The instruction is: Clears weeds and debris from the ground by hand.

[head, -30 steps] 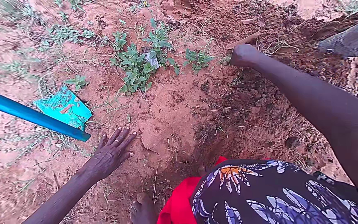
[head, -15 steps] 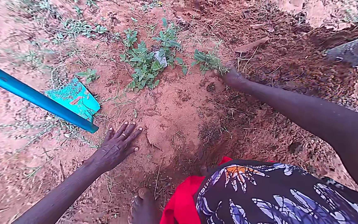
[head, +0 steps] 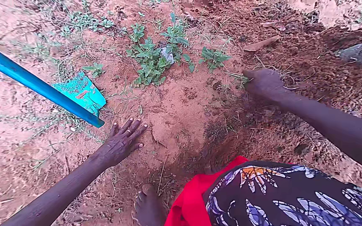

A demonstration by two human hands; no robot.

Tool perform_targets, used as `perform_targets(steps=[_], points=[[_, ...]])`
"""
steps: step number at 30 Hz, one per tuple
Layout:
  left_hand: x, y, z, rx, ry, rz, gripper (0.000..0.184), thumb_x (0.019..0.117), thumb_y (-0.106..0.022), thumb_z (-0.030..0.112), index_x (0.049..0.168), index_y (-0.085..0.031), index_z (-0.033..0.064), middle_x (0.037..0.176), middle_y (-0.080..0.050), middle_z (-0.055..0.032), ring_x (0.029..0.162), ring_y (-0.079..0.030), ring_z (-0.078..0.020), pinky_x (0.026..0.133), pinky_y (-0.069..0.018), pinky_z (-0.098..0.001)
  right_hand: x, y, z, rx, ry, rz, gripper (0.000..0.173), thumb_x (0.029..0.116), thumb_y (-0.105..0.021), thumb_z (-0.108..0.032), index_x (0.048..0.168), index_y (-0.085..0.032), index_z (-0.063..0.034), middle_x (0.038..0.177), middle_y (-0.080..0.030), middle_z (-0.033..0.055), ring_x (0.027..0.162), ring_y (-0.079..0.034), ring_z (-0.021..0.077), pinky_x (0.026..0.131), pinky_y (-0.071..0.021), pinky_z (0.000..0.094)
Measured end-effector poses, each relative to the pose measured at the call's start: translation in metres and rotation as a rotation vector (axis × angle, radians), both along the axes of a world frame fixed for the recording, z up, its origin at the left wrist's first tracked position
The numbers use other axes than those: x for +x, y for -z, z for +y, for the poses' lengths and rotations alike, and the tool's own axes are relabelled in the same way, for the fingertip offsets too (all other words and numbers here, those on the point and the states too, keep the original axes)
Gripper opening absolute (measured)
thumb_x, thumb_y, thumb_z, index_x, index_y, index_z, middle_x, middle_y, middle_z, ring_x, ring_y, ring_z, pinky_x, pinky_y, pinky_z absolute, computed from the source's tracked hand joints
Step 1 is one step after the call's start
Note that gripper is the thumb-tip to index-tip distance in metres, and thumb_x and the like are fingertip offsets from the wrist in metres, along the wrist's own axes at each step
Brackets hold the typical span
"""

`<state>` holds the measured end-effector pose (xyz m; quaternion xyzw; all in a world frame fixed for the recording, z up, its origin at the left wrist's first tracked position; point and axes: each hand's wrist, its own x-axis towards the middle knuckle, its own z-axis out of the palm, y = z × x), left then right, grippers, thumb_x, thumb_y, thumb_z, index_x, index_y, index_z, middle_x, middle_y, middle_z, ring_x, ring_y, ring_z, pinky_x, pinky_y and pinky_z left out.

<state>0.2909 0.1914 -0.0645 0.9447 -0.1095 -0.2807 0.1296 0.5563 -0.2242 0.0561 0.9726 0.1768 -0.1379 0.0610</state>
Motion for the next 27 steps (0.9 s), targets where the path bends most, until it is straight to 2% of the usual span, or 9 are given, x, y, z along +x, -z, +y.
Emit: perform_targets(steps=[5, 8, 10, 11, 15, 19, 21, 24, 27], points=[[-0.011, 0.007, 0.003, -0.043, -0.004, -0.129, 0.066, 0.1057, -0.039, 0.055, 0.162, -0.035, 0.02, 0.168, -0.025, -0.0182, 0.155, -0.022, -0.0439, 0.114, -0.0154, -0.0777, 0.073, -0.012, 0.001, 0.073, 0.069, -0.15, 0.029, 0.0955, -0.061, -0.004, 0.122, -0.063, 0.0087, 0.13, -0.056, 0.039, 0.117, -0.056, 0.0612, 0.088, -0.0437, 0.077], [-0.015, 0.008, 0.004, -0.042, -0.009, -0.143, 0.068, 0.1047, -0.039, 0.057, 0.162, -0.035, 0.0194, 0.168, -0.025, -0.0195, 0.155, -0.021, -0.0443, 0.115, -0.0148, -0.0775, 0.097, 0.019, 0.024, 0.23, 0.19, -0.025, 0.029, 0.0977, -0.063, -0.013, 0.113, -0.066, 0.011, 0.124, -0.061, 0.0365, 0.12, -0.059, 0.0531, 0.097, -0.0439, 0.0702], [-0.015, 0.008, 0.003, -0.045, -0.011, -0.14, 0.069, 0.1047, -0.037, 0.057, 0.162, -0.035, 0.0191, 0.168, -0.025, -0.0195, 0.155, -0.021, -0.0446, 0.114, -0.0151, -0.0779, 0.107, 0.036, 0.041, 0.331, 0.26, 0.077, 0.034, 0.0972, -0.066, -0.014, 0.117, -0.064, 0.0142, 0.125, -0.062, 0.0352, 0.123, -0.058, 0.0491, 0.103, -0.0426, 0.0649], [-0.015, 0.009, 0.003, -0.046, -0.012, -0.137, 0.069, 0.1047, -0.037, 0.057, 0.162, -0.035, 0.0191, 0.168, -0.025, -0.0193, 0.155, -0.021, -0.0446, 0.114, -0.0153, -0.0781, 0.111, 0.04, 0.048, 0.344, 0.267, 0.142, 0.036, 0.0955, -0.068, -0.01, 0.12, -0.061, 0.0153, 0.126, -0.061, 0.0357, 0.123, -0.058, 0.0491, 0.104, -0.0425, 0.0648], [-0.013, 0.01, 0.004, -0.053, -0.015, -0.145, 0.068, 0.1047, -0.038, 0.056, 0.161, -0.036, 0.0192, 0.168, -0.027, -0.019, 0.154, -0.022, -0.0453, 0.113, -0.0165, -0.0786, 0.123, 0.06, 0.071, 0.236, 0.186, 0.302, 0.034, 0.0813, -0.08, 0.001, 0.105, -0.061, 0.0157, 0.112, -0.063, 0.0342, 0.107, -0.063, 0.0477, 0.09, -0.0483, 0.0658], [-0.014, 0.02, 0.005, -0.084, 0.006, -0.259, 0.07, 0.1038, -0.034, 0.06, 0.159, -0.042, 0.0173, 0.164, -0.035, -0.0204, 0.151, -0.03, -0.0477, 0.11, -0.0209, -0.0799, 0.117, 0.069, 0.084, 0.277, 0.178, 0.272, 0.047, 0.0809, -0.078, 0.002, 0.124, -0.06, 0.0113, 0.122, -0.061, 0.035, 0.117, -0.059, 0.0498, 0.095, -0.0466, 0.0666], [-0.012, 0.019, 0.006, -0.083, 0.015, -0.259, 0.07, 0.1036, -0.036, 0.06, 0.158, -0.042, 0.0164, 0.163, -0.035, -0.021, 0.15, -0.03, -0.0481, 0.11, -0.0213, -0.0798, 0.115, 0.074, 0.083, 0.334, 0.154, 0.276, 0.046, 0.0794, -0.078, 0.003, 0.122, -0.061, 0.0096, 0.118, -0.063, 0.0343, 0.113, -0.061, 0.0498, 0.093, -0.0467, 0.0676], [-0.01, 0.019, 0.007, -0.09, 0.013, -0.243, 0.07, 0.1032, -0.036, 0.061, 0.158, -0.042, 0.0169, 0.164, -0.035, -0.0199, 0.151, -0.03, -0.0475, 0.11, -0.0209, -0.0798, 0.12, 0.076, 0.079, 0.305, 0.023, 0.306, 0.051, 0.0828, -0.078, 0.002, 0.13, -0.059, 0.0081, 0.129, -0.06, 0.0338, 0.124, -0.057, 0.0501, 0.102, -0.0431, 0.0676], [-0.008, 0.017, 0.007, -0.096, 0.011, -0.22, 0.071, 0.1031, -0.037, 0.061, 0.159, -0.041, 0.0175, 0.165, -0.033, -0.0192, 0.152, -0.028, -0.0469, 0.111, -0.0192, -0.0799, 0.13, 0.087, 0.076, 0.245, -0.014, 0.259, 0.041, 0.0864, -0.076, -0.004, 0.124, -0.064, 0.0068, 0.125, -0.062, 0.0335, 0.121, -0.058, 0.0511, 0.098, -0.0446, 0.0697]])
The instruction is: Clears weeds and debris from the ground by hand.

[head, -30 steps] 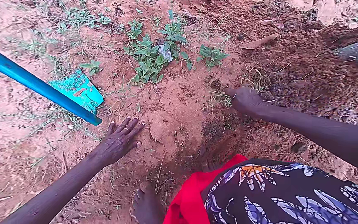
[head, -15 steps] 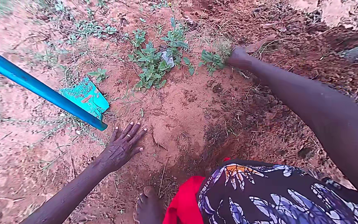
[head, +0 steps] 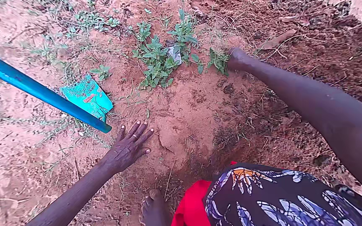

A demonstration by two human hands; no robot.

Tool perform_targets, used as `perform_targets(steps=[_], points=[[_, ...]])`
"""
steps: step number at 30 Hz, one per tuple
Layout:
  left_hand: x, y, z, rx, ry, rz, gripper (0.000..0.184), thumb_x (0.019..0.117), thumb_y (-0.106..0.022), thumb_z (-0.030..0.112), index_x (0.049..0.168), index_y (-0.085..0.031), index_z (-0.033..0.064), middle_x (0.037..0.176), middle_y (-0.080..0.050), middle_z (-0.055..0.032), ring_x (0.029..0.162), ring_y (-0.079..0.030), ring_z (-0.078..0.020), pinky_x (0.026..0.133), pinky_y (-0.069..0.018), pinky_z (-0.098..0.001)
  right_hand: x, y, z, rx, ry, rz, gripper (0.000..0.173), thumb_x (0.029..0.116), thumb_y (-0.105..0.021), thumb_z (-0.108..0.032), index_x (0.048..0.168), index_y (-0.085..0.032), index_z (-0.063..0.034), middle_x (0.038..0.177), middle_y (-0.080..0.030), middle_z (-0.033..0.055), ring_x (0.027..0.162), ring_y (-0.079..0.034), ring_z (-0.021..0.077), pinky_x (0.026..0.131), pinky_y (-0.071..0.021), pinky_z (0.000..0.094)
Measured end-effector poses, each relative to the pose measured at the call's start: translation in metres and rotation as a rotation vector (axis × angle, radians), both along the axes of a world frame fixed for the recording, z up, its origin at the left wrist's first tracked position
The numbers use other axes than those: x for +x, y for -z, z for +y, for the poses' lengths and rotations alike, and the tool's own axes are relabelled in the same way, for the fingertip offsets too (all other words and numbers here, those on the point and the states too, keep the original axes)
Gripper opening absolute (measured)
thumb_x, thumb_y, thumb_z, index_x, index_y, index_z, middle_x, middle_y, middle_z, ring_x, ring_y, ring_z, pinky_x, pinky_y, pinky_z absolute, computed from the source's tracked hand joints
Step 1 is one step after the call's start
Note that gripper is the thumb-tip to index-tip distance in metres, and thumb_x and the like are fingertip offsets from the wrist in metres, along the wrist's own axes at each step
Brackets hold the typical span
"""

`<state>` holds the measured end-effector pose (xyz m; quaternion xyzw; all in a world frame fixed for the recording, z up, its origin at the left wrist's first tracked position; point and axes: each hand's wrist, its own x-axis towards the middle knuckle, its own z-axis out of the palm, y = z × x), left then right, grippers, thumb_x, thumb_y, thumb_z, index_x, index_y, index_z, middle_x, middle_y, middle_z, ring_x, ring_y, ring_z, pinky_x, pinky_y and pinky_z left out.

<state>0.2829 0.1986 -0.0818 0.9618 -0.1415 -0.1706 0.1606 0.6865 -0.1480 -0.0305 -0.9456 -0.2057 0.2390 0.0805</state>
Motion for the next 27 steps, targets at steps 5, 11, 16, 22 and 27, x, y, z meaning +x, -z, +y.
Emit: perform_targets(steps=[5, 11, 16, 22, 27], points=[[0.001, -0.003, -0.001, 0.008, -0.002, 0.023, 0.069, 0.1033, -0.04, 0.059, 0.159, -0.041, 0.0175, 0.165, -0.033, -0.019, 0.152, -0.027, -0.0468, 0.112, -0.0187, -0.0796, -0.001, 0.003, 0.009, 0.098, 0.159, -0.044, 0.029, 0.0945, -0.065, -0.009, 0.121, -0.068, 0.0019, 0.124, -0.065, 0.0302, 0.119, -0.061, 0.0484, 0.094, -0.0451, 0.07], [0.002, -0.002, 0.0, 0.006, 0.0, 0.043, 0.07, 0.1034, -0.039, 0.06, 0.159, -0.04, 0.0181, 0.166, -0.031, -0.0185, 0.153, -0.026, -0.0461, 0.113, -0.0166, -0.0791, 0.007, -0.014, 0.018, 0.003, 0.271, 0.173, 0.039, 0.0947, -0.072, -0.017, 0.119, -0.06, 0.0108, 0.119, -0.063, 0.0286, 0.111, -0.062, 0.0394, 0.096, -0.0462, 0.0615], [0.002, -0.005, 0.0, 0.016, -0.006, 0.054, 0.07, 0.103, -0.041, 0.059, 0.16, -0.039, 0.0182, 0.167, -0.031, -0.0176, 0.154, -0.025, -0.045, 0.114, -0.0166, -0.0777, -0.005, -0.018, 0.031, -0.175, 0.06, 0.148, 0.037, 0.0962, -0.071, -0.024, 0.112, -0.064, 0.0093, 0.117, -0.063, 0.0279, 0.111, -0.062, 0.042, 0.094, -0.0468, 0.0634], [0.006, -0.012, -0.004, 0.052, -0.024, 0.154, 0.07, 0.1039, -0.041, 0.059, 0.162, -0.034, 0.0209, 0.169, -0.025, -0.0165, 0.156, -0.018, -0.0426, 0.116, -0.0139, -0.0752, -0.03, -0.017, 0.028, -0.326, -0.028, 0.038, 0.042, 0.1054, -0.053, -0.03, 0.104, -0.063, 0.0108, 0.114, -0.064, 0.0349, 0.114, -0.061, 0.0522, 0.087, -0.0455, 0.0709], [0.011, -0.02, -0.007, 0.082, -0.038, 0.262, 0.069, 0.1051, -0.046, 0.053, 0.164, -0.029, 0.0217, 0.171, -0.019, -0.0152, 0.158, -0.012, -0.0397, 0.118, -0.0102, -0.0729, -0.076, -0.029, 0.015, -0.265, -0.061, -0.015, 0.035, 0.1053, -0.053, -0.025, 0.115, -0.065, 0.0058, 0.115, -0.065, 0.0335, 0.114, -0.062, 0.0529, 0.088, -0.0459, 0.0706]])
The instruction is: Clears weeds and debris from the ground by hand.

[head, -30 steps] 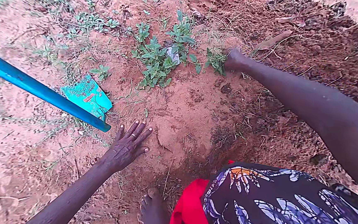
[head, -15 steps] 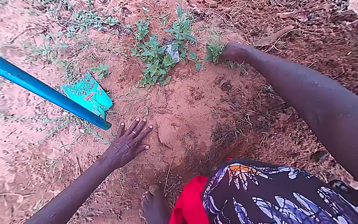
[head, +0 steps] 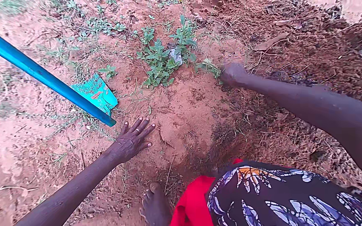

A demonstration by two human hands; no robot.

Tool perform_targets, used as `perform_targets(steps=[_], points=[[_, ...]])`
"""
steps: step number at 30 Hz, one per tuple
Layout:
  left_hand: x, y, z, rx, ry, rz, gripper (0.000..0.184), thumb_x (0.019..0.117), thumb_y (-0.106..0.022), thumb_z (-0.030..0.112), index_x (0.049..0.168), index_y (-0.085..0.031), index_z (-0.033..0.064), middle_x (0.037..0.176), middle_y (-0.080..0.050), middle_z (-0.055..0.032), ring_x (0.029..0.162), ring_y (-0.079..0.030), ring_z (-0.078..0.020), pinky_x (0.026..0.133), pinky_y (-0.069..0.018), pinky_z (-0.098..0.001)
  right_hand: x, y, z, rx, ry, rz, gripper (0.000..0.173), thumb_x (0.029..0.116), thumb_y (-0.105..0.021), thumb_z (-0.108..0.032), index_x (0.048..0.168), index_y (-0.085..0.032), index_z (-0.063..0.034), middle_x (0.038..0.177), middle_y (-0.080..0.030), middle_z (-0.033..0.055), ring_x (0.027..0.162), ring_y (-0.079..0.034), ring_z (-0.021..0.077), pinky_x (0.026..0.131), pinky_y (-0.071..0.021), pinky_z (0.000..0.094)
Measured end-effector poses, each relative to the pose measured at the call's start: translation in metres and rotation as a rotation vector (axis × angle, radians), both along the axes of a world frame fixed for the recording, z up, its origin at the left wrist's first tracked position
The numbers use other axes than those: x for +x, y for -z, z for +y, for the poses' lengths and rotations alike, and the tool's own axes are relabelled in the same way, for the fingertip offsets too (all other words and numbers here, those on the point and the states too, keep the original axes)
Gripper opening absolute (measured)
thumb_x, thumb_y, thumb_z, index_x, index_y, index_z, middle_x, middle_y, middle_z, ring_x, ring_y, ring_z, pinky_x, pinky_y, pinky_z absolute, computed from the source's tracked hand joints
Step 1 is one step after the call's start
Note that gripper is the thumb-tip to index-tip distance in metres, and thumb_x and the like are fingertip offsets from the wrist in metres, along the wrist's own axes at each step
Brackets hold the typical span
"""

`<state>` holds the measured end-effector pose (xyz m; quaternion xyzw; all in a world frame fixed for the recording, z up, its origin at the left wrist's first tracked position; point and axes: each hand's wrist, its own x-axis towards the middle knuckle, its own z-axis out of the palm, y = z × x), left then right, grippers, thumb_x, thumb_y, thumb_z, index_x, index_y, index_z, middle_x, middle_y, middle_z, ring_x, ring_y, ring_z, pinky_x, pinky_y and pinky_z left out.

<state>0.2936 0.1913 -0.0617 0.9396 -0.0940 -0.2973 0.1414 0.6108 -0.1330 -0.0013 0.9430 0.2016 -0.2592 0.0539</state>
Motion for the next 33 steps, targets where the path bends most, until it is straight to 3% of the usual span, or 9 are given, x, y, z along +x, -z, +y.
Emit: perform_targets(steps=[7, 12, 15, 17, 20, 23, 25, 28, 33], points=[[0.007, -0.007, -0.002, 0.051, 0.014, 0.067, 0.07, 0.1062, -0.044, 0.053, 0.165, -0.024, 0.0214, 0.172, -0.015, -0.0149, 0.159, -0.008, -0.039, 0.12, -0.0076, -0.0717, -0.023, -0.04, -0.027, -0.109, -0.03, 0.113, 0.029, 0.0935, -0.072, -0.019, 0.118, -0.07, -0.0031, 0.107, -0.068, 0.0273, 0.105, -0.065, 0.0482, 0.082, -0.0475, 0.0691], [-0.001, -0.006, -0.001, 0.037, 0.005, 0.033, 0.068, 0.1069, -0.043, 0.052, 0.165, -0.025, 0.0209, 0.172, -0.015, -0.0148, 0.158, -0.009, -0.0396, 0.119, -0.0096, -0.0724, 0.014, -0.06, -0.048, -0.072, 0.131, -0.135, 0.034, 0.0967, -0.068, -0.02, 0.098, -0.064, 0.0136, 0.108, -0.063, 0.0383, 0.114, -0.058, 0.0564, 0.094, -0.0401, 0.0727], [-0.006, 0.001, 0.002, 0.004, 0.012, -0.037, 0.068, 0.1065, -0.042, 0.053, 0.165, -0.027, 0.0219, 0.171, -0.018, -0.0152, 0.158, -0.012, -0.0409, 0.118, -0.0115, -0.0742, 0.042, -0.069, -0.051, 0.165, 0.344, -0.323, 0.038, 0.0977, -0.062, -0.021, 0.12, -0.062, 0.0104, 0.124, -0.059, 0.0401, 0.123, -0.055, 0.0583, 0.099, -0.0373, 0.0765], [-0.009, 0.006, 0.003, -0.022, 0.014, -0.098, 0.067, 0.1062, -0.041, 0.053, 0.164, -0.03, 0.0214, 0.17, -0.022, -0.0163, 0.157, -0.016, -0.0428, 0.116, -0.0126, -0.0763, 0.058, -0.063, -0.047, 0.338, 0.447, -0.32, 0.042, 0.097, -0.065, -0.024, 0.123, -0.063, 0.0095, 0.127, -0.06, 0.0366, 0.124, -0.056, 0.0529, 0.1, -0.0406, 0.0723], [-0.012, 0.012, 0.004, -0.062, 0.01, -0.184, 0.066, 0.106, -0.036, 0.056, 0.162, -0.035, 0.0198, 0.168, -0.027, -0.0181, 0.155, -0.022, -0.0448, 0.115, -0.0133, -0.078, 0.087, -0.029, -0.042, 0.61, 0.601, -0.146, 0.061, 0.0815, -0.084, -0.01, 0.131, -0.055, 0.0101, 0.13, -0.059, 0.0305, 0.122, -0.059, 0.0427, 0.101, -0.0467, 0.0613], [-0.012, 0.021, 0.003, -0.09, -0.006, -0.256, 0.068, 0.1056, -0.032, 0.059, 0.16, -0.039, 0.0195, 0.167, -0.03, -0.0178, 0.154, -0.025, -0.0449, 0.113, -0.0155, -0.0788, 0.111, 0.002, -0.027, 0.667, 0.701, -0.098, 0.077, 0.0687, -0.086, 0.005, 0.136, -0.049, 0.011, 0.134, -0.055, 0.0336, 0.124, -0.056, 0.0454, 0.1, -0.0472, 0.0632], [-0.013, 0.028, 0.003, -0.092, -0.012, -0.298, 0.069, 0.1053, -0.029, 0.062, 0.159, -0.04, 0.02, 0.167, -0.031, -0.017, 0.153, -0.026, -0.0445, 0.112, -0.0151, -0.0798, 0.116, 0.012, -0.012, 0.648, 0.749, -0.108, 0.076, 0.072, -0.083, 0.003, 0.139, -0.048, 0.0102, 0.136, -0.053, 0.0333, 0.126, -0.055, 0.0453, 0.101, -0.0466, 0.0636], [-0.017, 0.039, 0.001, -0.082, -0.027, -0.418, 0.069, 0.1051, -0.026, 0.063, 0.157, -0.045, 0.0211, 0.163, -0.038, -0.0176, 0.15, -0.033, -0.0451, 0.111, -0.0189, -0.0804, 0.125, 0.031, 0.003, 0.594, 0.716, -0.135, 0.054, 0.081, -0.078, -0.007, 0.126, -0.055, 0.0143, 0.13, -0.057, 0.034, 0.122, -0.057, 0.0465, 0.097, -0.0469, 0.0651], [-0.02, 0.047, -0.001, -0.042, -0.031, -0.53, 0.07, 0.1047, -0.022, 0.064, 0.153, -0.051, 0.0218, 0.157, -0.046, -0.0181, 0.146, -0.041, -0.0442, 0.109, -0.0249, -0.0783, 0.121, 0.046, 0.021, 0.42, 0.447, -0.121, 0.049, 0.0931, -0.072, -0.014, 0.131, -0.056, 0.0132, 0.137, -0.055, 0.0359, 0.132, -0.052, 0.0492, 0.109, -0.0402, 0.0647]])
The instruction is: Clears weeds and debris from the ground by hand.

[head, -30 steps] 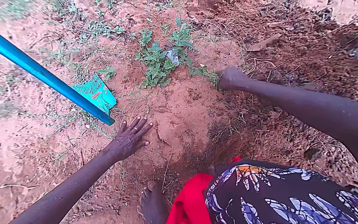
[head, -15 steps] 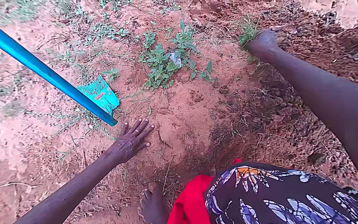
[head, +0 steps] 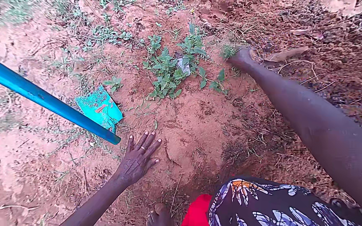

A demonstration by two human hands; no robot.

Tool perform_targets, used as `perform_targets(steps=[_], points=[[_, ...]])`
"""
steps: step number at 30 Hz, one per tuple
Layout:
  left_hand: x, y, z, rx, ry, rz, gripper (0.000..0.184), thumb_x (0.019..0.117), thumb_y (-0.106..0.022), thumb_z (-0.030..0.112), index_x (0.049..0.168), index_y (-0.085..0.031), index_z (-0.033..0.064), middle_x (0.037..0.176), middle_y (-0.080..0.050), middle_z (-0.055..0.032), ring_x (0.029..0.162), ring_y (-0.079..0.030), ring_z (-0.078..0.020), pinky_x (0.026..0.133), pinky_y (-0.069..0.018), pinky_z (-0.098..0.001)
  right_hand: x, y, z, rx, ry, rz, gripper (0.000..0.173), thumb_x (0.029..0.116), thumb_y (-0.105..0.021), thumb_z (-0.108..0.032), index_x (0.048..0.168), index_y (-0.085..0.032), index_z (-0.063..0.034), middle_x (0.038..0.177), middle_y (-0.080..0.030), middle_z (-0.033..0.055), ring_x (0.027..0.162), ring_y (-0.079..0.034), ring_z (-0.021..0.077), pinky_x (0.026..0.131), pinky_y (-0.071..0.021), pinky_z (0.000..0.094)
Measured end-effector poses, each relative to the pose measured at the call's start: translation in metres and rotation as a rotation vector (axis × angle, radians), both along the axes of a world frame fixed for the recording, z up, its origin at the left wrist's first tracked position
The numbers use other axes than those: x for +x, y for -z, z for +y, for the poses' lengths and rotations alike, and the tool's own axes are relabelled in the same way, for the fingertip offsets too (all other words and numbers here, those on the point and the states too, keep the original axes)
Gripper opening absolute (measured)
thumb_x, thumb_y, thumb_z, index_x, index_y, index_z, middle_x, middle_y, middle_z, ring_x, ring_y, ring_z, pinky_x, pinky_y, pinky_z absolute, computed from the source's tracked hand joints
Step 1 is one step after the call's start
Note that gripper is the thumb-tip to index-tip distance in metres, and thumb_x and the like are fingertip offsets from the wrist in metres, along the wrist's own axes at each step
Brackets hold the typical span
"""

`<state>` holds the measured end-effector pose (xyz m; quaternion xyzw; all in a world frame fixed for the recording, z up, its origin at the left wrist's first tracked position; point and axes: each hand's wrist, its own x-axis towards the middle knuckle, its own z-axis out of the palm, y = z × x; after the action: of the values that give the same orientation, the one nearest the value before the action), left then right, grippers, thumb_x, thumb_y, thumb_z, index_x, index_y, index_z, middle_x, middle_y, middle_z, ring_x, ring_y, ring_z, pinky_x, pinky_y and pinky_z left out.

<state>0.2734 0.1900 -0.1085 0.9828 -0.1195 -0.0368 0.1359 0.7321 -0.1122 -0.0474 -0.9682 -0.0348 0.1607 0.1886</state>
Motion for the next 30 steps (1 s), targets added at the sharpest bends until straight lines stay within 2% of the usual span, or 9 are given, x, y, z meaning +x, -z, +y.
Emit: perform_targets(steps=[2, 4, 7, 8, 13, 16, 24, 27, 30], points=[[-0.001, 0.004, 0.0, 0.023, 0.001, -0.033, 0.071, 0.1049, -0.019, 0.065, 0.153, -0.05, 0.0228, 0.157, -0.047, -0.0175, 0.146, -0.042, -0.0426, 0.111, -0.0248, -0.0762, -0.004, 0.01, 0.001, 0.071, -0.128, -0.133, 0.042, 0.0958, -0.068, -0.013, 0.132, -0.061, 0.0076, 0.133, -0.061, 0.0327, 0.13, -0.056, 0.0467, 0.11, -0.0407, 0.0616], [-0.001, 0.006, -0.001, 0.038, 0.0, -0.05, 0.072, 0.1047, -0.018, 0.066, 0.153, -0.05, 0.0229, 0.156, -0.048, -0.0177, 0.145, -0.044, -0.0421, 0.111, -0.0259, -0.0752, -0.003, 0.021, 0.0, 0.179, -0.148, -0.245, 0.039, 0.0981, -0.063, -0.009, 0.133, -0.06, 0.0083, 0.132, -0.063, 0.032, 0.128, -0.059, 0.0446, 0.112, -0.0416, 0.0574], [-0.001, 0.007, -0.001, 0.047, -0.006, -0.068, 0.072, 0.1045, -0.017, 0.066, 0.152, -0.051, 0.0241, 0.156, -0.049, -0.0166, 0.145, -0.044, -0.0407, 0.112, -0.0264, -0.0732, 0.001, 0.026, 0.003, 0.449, 0.099, -0.305, 0.042, 0.0984, -0.062, -0.006, 0.137, -0.056, 0.0087, 0.135, -0.061, 0.0273, 0.129, -0.058, 0.0317, 0.112, -0.0434, 0.043], [-0.002, 0.008, -0.001, 0.048, -0.008, -0.071, 0.072, 0.1045, -0.016, 0.067, 0.153, -0.05, 0.0247, 0.156, -0.049, -0.0161, 0.146, -0.043, -0.0401, 0.112, -0.0259, -0.0725, 0.004, 0.029, 0.004, 0.506, 0.155, -0.311, 0.042, 0.0978, -0.063, -0.006, 0.137, -0.056, 0.0083, 0.135, -0.062, 0.026, 0.127, -0.059, 0.0294, 0.11, -0.0447, 0.0415], [-0.001, 0.009, 0.0, 0.053, -0.007, -0.086, 0.071, 0.1045, -0.016, 0.066, 0.152, -0.05, 0.0255, 0.156, -0.049, -0.0155, 0.146, -0.043, -0.0393, 0.113, -0.0265, -0.0716, 0.0, 0.021, 0.01, 0.264, 0.112, -0.19, 0.041, 0.1023, -0.061, -0.019, 0.138, -0.06, 0.0013, 0.139, -0.06, 0.0262, 0.134, -0.056, 0.0373, 0.114, -0.0404, 0.0521], [-0.002, 0.01, 0.001, 0.048, -0.002, -0.083, 0.072, 0.1046, -0.016, 0.066, 0.152, -0.05, 0.0252, 0.157, -0.048, -0.0155, 0.147, -0.042, -0.0396, 0.113, -0.0255, -0.0721, -0.01, 0.017, 0.006, 0.117, 0.022, -0.145, 0.041, 0.1053, -0.055, -0.02, 0.14, -0.058, 0.0004, 0.141, -0.058, 0.0284, 0.135, -0.053, 0.0432, 0.113, -0.0386, 0.0595], [0.0, 0.006, 0.0, -0.028, 0.02, -0.076, 0.07, 0.1054, -0.019, 0.065, 0.152, -0.05, 0.0232, 0.159, -0.044, -0.0167, 0.149, -0.038, -0.041, 0.113, -0.0197, -0.0756, -0.064, -0.008, -0.022, 0.059, -0.074, -0.125, 0.035, 0.1055, -0.053, -0.017, 0.136, -0.062, -0.0008, 0.131, -0.064, 0.0294, 0.127, -0.059, 0.0467, 0.106, -0.0428, 0.0649], [0.003, -0.001, -0.002, -0.05, 0.05, -0.075, 0.068, 0.1061, -0.022, 0.063, 0.151, -0.052, 0.0213, 0.159, -0.044, -0.0177, 0.148, -0.038, -0.0428, 0.112, -0.0199, -0.0778, -0.098, -0.02, -0.049, -0.043, -0.23, -0.162, 0.029, 0.1014, -0.058, -0.014, 0.123, -0.066, 0.0039, 0.114, -0.068, 0.0333, 0.112, -0.064, 0.0532, 0.092, -0.0469, 0.071], [0.01, -0.012, -0.004, -0.058, 0.08, -0.071, 0.066, 0.1067, -0.025, 0.06, 0.15, -0.053, 0.0183, 0.159, -0.044, -0.0184, 0.148, -0.039, -0.0437, 0.111, -0.0208, -0.0787, -0.121, -0.042, -0.07, -0.108, -0.383, -0.156, 0.023, 0.0947, -0.068, -0.012, 0.109, -0.067, 0.0057, 0.103, -0.069, 0.0316, 0.103, -0.066, 0.0527, 0.085, -0.0473, 0.0714]])
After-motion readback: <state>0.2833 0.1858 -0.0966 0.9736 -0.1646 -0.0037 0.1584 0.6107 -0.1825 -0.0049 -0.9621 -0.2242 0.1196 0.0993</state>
